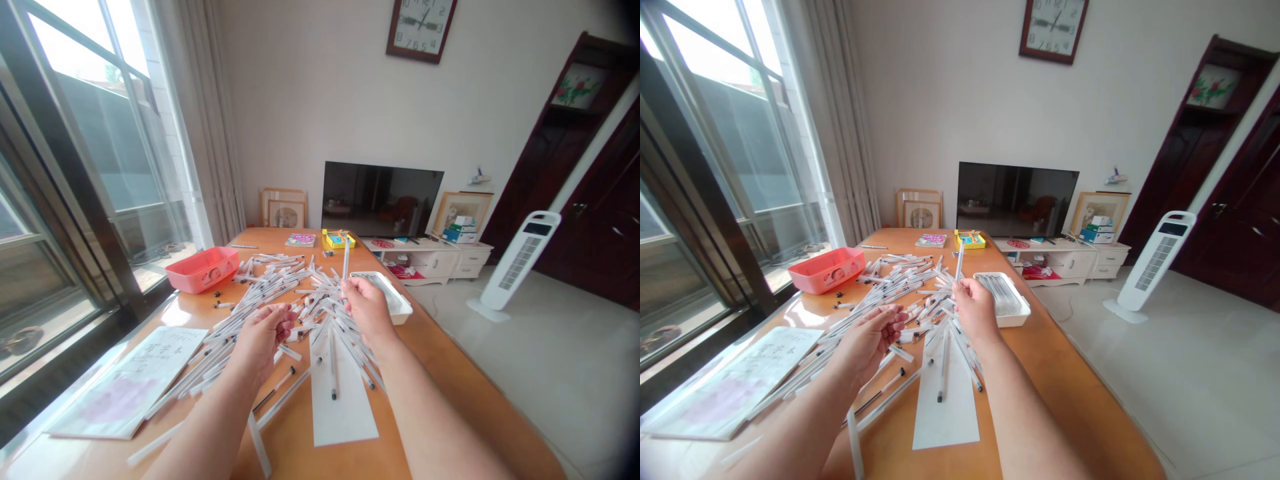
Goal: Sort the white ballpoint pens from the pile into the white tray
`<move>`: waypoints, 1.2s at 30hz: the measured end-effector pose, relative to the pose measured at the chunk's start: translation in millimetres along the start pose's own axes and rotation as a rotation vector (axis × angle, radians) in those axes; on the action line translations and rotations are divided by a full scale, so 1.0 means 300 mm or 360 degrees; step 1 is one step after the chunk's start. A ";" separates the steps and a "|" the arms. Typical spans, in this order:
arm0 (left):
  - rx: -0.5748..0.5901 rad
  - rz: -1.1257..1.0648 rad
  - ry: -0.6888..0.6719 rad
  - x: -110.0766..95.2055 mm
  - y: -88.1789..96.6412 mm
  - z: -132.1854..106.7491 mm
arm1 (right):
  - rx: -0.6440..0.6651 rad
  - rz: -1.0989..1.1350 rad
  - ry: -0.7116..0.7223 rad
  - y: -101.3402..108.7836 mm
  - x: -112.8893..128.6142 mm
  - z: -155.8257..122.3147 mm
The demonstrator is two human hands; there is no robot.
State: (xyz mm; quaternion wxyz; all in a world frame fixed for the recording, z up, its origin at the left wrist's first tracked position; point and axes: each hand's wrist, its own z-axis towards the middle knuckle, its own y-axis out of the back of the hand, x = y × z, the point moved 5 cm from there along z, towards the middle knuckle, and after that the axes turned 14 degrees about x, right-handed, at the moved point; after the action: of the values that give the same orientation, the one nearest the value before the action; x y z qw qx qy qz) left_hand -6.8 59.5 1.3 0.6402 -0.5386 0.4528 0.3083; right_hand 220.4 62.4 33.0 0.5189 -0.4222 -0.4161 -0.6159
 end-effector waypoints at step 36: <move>-0.0132 -0.0047 -0.0087 -0.030 0.055 0.015 | -0.0293 -0.1654 -0.0602 0.325 -0.206 0.160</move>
State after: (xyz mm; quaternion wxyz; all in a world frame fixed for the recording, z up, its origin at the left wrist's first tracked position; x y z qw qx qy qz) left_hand -23.9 68.6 2.8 0.6340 -0.5625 0.4141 0.3319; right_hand 327.8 114.7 -4.3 0.0245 -0.3084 -0.5999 -0.7378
